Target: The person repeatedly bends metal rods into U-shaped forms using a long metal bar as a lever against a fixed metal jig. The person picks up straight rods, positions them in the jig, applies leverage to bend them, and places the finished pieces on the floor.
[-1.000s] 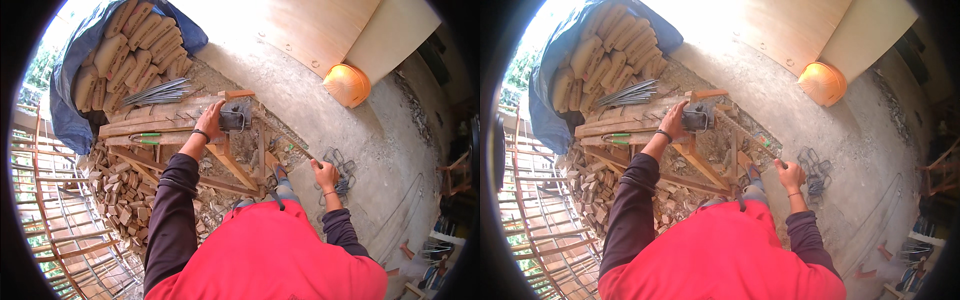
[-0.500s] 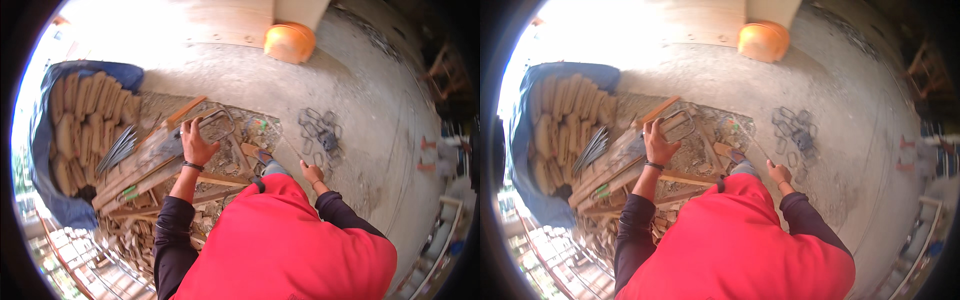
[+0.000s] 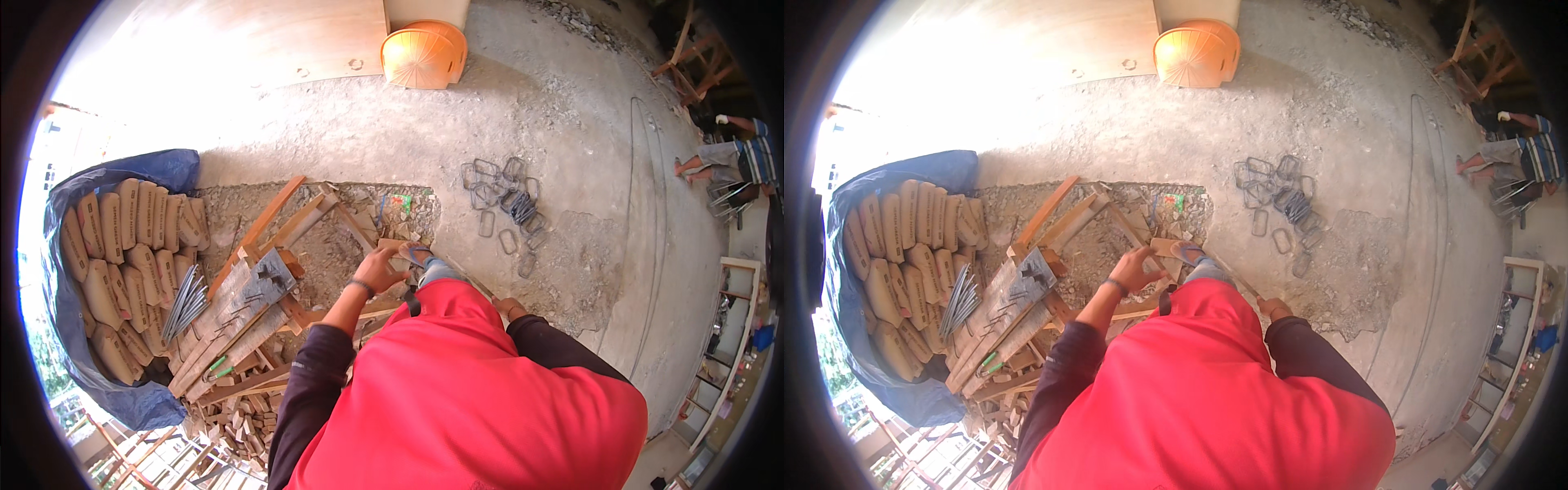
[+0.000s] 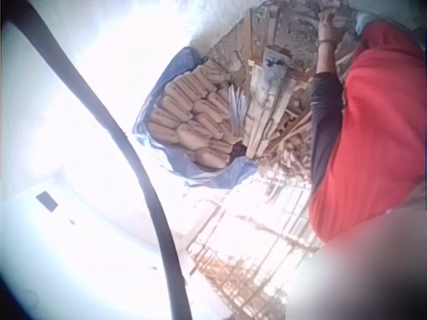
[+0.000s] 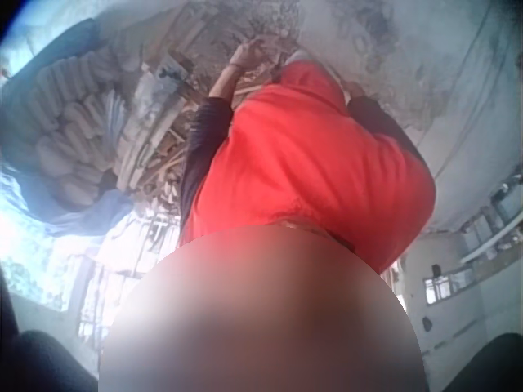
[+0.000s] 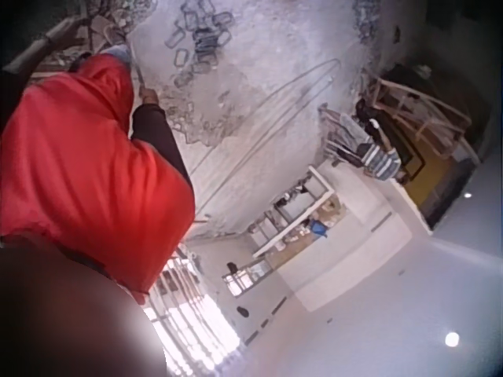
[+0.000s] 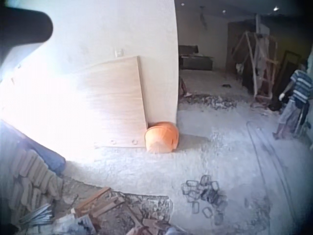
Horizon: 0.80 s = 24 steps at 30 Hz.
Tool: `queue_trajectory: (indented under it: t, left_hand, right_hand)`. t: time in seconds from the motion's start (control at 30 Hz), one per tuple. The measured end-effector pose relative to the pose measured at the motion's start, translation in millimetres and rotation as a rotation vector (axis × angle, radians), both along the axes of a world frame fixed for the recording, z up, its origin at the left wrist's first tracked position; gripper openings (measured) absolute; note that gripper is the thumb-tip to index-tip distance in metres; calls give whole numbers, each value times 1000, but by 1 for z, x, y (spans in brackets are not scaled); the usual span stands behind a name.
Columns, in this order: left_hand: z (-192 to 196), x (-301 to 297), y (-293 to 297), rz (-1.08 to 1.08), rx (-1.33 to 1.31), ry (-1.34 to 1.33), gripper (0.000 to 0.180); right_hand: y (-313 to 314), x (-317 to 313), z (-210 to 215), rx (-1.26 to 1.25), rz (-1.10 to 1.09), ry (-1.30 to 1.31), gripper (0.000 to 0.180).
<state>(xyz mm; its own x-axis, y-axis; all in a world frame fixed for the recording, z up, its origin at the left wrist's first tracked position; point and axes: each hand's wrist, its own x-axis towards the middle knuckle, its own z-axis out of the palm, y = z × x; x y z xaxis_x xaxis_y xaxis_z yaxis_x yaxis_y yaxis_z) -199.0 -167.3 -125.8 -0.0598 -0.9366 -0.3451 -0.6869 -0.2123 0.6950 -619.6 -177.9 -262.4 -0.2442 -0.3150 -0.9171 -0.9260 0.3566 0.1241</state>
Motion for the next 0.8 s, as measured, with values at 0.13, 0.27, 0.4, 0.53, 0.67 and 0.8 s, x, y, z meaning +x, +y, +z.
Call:
queue_trajectory:
  t: [0.13,0.27,0.4,0.53,0.67,0.8]
  left_hand:
    - [-56,43,118,265,329,-156,65]
    - [-82,48,228,552,566,-163,68]
    - [-94,30,292,693,740,-19,65]
    - [-90,-9,299,901,374,337,67]
    - [-83,-16,241,828,487,294,68]
    - [-63,-8,189,780,530,253,68]
  right_hand:
    - [-30,8,-17,72,61,-30,71]
    - [-72,35,-19,-12,213,-49,71]
    - [-119,71,-14,-55,292,-66,69]
    - [-152,109,-6,-132,364,-225,69]
    - [-181,142,15,-124,316,-150,61]
    - [-194,153,39,-86,231,-167,62]
